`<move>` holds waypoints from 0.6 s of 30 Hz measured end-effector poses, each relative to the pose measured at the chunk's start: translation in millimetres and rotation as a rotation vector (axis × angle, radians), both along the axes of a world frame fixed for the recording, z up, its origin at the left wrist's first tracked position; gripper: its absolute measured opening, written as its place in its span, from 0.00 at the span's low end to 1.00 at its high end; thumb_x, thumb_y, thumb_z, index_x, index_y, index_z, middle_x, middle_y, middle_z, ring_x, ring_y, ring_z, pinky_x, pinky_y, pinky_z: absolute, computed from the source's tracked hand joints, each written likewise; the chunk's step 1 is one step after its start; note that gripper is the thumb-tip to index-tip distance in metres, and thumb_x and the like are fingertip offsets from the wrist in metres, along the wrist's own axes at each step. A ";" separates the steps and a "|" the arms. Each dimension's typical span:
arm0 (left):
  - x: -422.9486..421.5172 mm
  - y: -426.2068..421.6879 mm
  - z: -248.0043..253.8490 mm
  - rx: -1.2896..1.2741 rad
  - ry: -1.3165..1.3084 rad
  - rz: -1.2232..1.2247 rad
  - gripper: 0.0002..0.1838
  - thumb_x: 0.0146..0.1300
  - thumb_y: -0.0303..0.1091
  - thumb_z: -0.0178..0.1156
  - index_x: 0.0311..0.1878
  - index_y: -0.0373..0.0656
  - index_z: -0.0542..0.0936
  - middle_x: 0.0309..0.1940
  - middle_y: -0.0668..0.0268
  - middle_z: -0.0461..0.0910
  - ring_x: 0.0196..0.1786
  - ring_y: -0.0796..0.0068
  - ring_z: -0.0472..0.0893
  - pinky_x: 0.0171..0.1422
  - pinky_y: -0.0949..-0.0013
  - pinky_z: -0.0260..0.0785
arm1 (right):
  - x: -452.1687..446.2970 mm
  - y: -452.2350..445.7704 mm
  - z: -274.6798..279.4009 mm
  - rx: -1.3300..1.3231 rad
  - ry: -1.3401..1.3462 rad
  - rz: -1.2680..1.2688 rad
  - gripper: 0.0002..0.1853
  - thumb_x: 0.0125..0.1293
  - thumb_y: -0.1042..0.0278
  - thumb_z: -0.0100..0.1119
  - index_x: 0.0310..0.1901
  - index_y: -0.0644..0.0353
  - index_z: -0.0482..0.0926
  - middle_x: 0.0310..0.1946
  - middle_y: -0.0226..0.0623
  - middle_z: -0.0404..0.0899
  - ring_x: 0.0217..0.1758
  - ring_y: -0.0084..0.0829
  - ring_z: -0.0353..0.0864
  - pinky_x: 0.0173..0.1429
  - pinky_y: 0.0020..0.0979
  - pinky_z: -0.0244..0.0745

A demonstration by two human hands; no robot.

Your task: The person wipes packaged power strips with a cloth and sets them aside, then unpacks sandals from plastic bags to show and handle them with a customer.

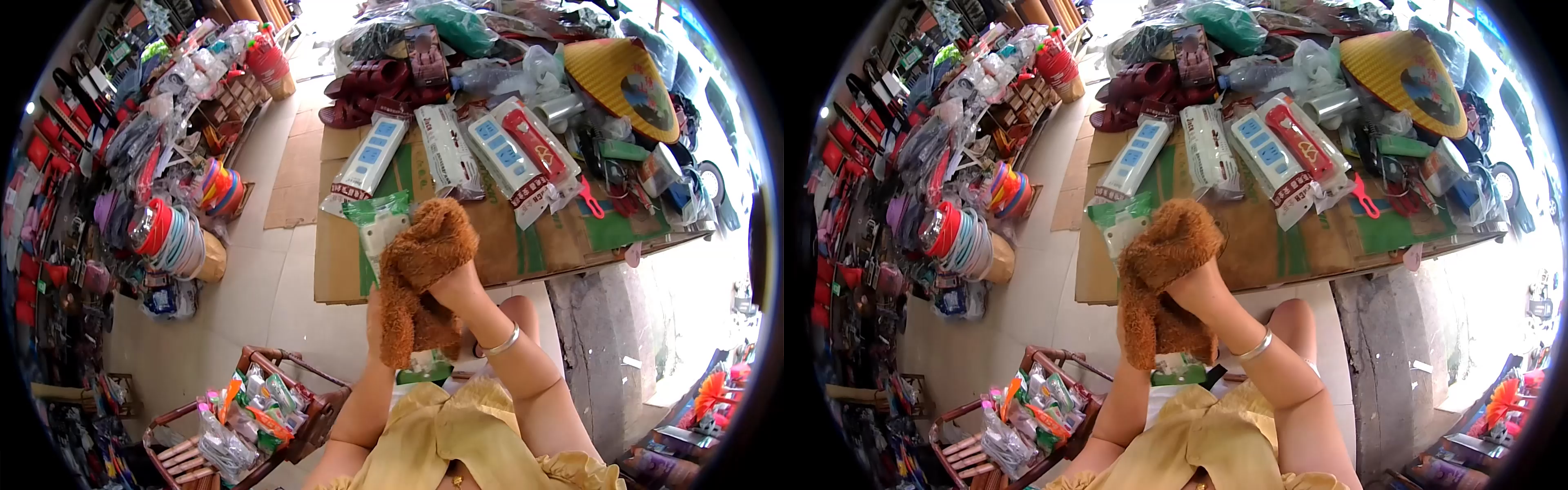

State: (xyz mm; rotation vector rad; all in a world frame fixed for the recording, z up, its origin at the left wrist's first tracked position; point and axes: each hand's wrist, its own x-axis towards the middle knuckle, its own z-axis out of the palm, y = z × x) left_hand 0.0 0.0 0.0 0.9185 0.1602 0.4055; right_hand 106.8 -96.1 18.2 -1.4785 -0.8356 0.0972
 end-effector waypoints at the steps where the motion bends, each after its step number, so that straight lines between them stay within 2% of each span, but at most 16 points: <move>1: 0.5 6.2 9.8 0.440 0.194 0.026 0.26 0.68 0.46 0.43 0.64 0.42 0.60 0.55 0.60 0.69 0.57 0.65 0.71 0.60 0.66 0.66 | -3.0 6.2 -7.0 0.054 -0.034 -0.029 0.30 0.55 0.74 0.61 0.60 0.58 0.60 0.52 0.40 0.69 0.57 0.33 0.67 0.63 0.35 0.59; 2: 6.0 0.0 13.0 0.632 0.272 0.042 0.25 0.68 0.46 0.41 0.63 0.41 0.61 0.55 0.60 0.70 0.56 0.65 0.72 0.58 0.66 0.68 | -8.4 9.4 -11.1 0.107 -0.071 -0.055 0.31 0.54 0.75 0.62 0.60 0.59 0.60 0.52 0.41 0.69 0.57 0.35 0.67 0.63 0.34 0.59; 3: 11.2 -5.6 13.1 0.824 0.352 0.060 0.25 0.69 0.45 0.39 0.63 0.40 0.61 0.55 0.60 0.70 0.54 0.66 0.73 0.56 0.65 0.70 | -19.7 -2.0 -3.6 0.130 0.031 -0.049 0.30 0.53 0.76 0.62 0.58 0.61 0.63 0.53 0.41 0.68 0.58 0.35 0.66 0.63 0.34 0.59; 4: 11.9 -1.3 14.8 0.318 0.230 -0.014 0.25 0.68 0.46 0.40 0.61 0.39 0.63 0.55 0.59 0.70 0.55 0.65 0.73 0.57 0.64 0.68 | -30.7 -13.9 7.0 0.158 0.134 -0.047 0.28 0.52 0.76 0.63 0.56 0.64 0.65 0.53 0.41 0.68 0.58 0.36 0.66 0.63 0.35 0.59; 5: 12.4 1.6 15.1 -0.189 0.103 -0.092 0.25 0.68 0.46 0.40 0.60 0.38 0.65 0.55 0.58 0.70 0.55 0.63 0.73 0.58 0.62 0.67 | -37.3 -15.3 12.3 -0.044 -0.182 -0.230 0.27 0.52 0.76 0.63 0.55 0.64 0.65 0.53 0.41 0.67 0.58 0.36 0.66 0.63 0.35 0.59; 7: 11.4 5.8 1.2 -0.204 0.091 -0.169 0.25 0.68 0.46 0.40 0.60 0.38 0.65 0.54 0.58 0.71 0.54 0.65 0.74 0.56 0.63 0.69 | -30.2 -15.5 10.2 -0.004 -0.211 -0.212 0.28 0.53 0.75 0.63 0.56 0.63 0.65 0.56 0.40 0.66 0.58 0.35 0.67 0.63 0.34 0.59; 9: 4.2 8.9 -24.2 -0.235 0.095 -0.311 0.23 0.69 0.45 0.40 0.59 0.38 0.65 0.52 0.59 0.72 0.50 0.67 0.76 0.51 0.64 0.72 | -20.0 -14.2 9.9 0.100 -0.114 -0.318 0.23 0.56 0.73 0.60 0.54 0.61 0.68 0.54 0.40 0.68 0.57 0.35 0.68 0.62 0.34 0.60; 10: -0.1 6.3 -25.1 -0.116 0.082 -0.347 0.24 0.69 0.45 0.40 0.60 0.37 0.63 0.53 0.59 0.71 0.51 0.68 0.76 0.53 0.65 0.71 | -7.0 -19.8 4.3 -0.142 -0.392 -0.351 0.16 0.59 0.72 0.55 0.50 0.60 0.72 0.51 0.40 0.71 0.56 0.36 0.69 0.61 0.35 0.62; 11: -4.3 3.8 -26.1 0.003 0.065 -0.376 0.25 0.69 0.46 0.41 0.61 0.36 0.62 0.54 0.60 0.71 0.53 0.69 0.75 0.54 0.67 0.70 | -2.8 -21.7 1.2 -0.142 -0.397 -0.352 0.16 0.59 0.72 0.55 0.50 0.60 0.72 0.51 0.40 0.71 0.56 0.36 0.69 0.61 0.35 0.62; 13: -14.9 -12.8 2.4 0.278 0.006 -0.231 0.27 0.70 0.45 0.41 0.64 0.35 0.60 0.56 0.60 0.69 0.55 0.71 0.74 0.57 0.69 0.67 | -0.9 -21.7 25.5 0.130 0.190 -0.248 0.13 0.60 0.73 0.52 0.48 0.60 0.75 0.48 0.40 0.73 0.55 0.37 0.70 0.60 0.35 0.63; 14: -19.4 -12.0 -2.7 0.441 0.001 -0.218 0.27 0.70 0.43 0.42 0.66 0.35 0.57 0.58 0.60 0.68 0.56 0.73 0.72 0.59 0.70 0.65 | 2.1 -25.9 26.6 -0.166 -0.228 -0.450 0.14 0.60 0.73 0.51 0.49 0.60 0.74 0.49 0.41 0.73 0.55 0.38 0.69 0.60 0.36 0.62; 15: -22.9 -10.8 -10.0 0.439 -0.004 -0.214 0.27 0.70 0.43 0.42 0.66 0.35 0.57 0.58 0.60 0.68 0.56 0.73 0.72 0.59 0.70 0.65 | 3.2 -26.4 24.6 -0.167 -0.233 -0.447 0.14 0.60 0.73 0.51 0.49 0.60 0.74 0.49 0.41 0.73 0.55 0.38 0.69 0.60 0.36 0.62; 17: -25.9 -8.7 -23.5 0.327 0.046 -0.261 0.26 0.70 0.40 0.41 0.66 0.34 0.57 0.58 0.60 0.69 0.56 0.74 0.72 0.59 0.70 0.65 | 6.0 -25.7 9.5 0.105 0.204 -0.311 0.15 0.60 0.73 0.51 0.49 0.60 0.74 0.50 0.41 0.72 0.56 0.39 0.69 0.61 0.36 0.62; 18: -24.9 -7.8 -25.8 0.323 0.041 -0.257 0.26 0.70 0.40 0.41 0.66 0.34 0.57 0.58 0.60 0.69 0.56 0.74 0.72 0.59 0.70 0.65 | 6.2 -27.3 6.7 0.040 0.131 -0.329 0.15 0.59 0.72 0.52 0.49 0.60 0.73 0.50 0.42 0.72 0.56 0.40 0.68 0.61 0.37 0.62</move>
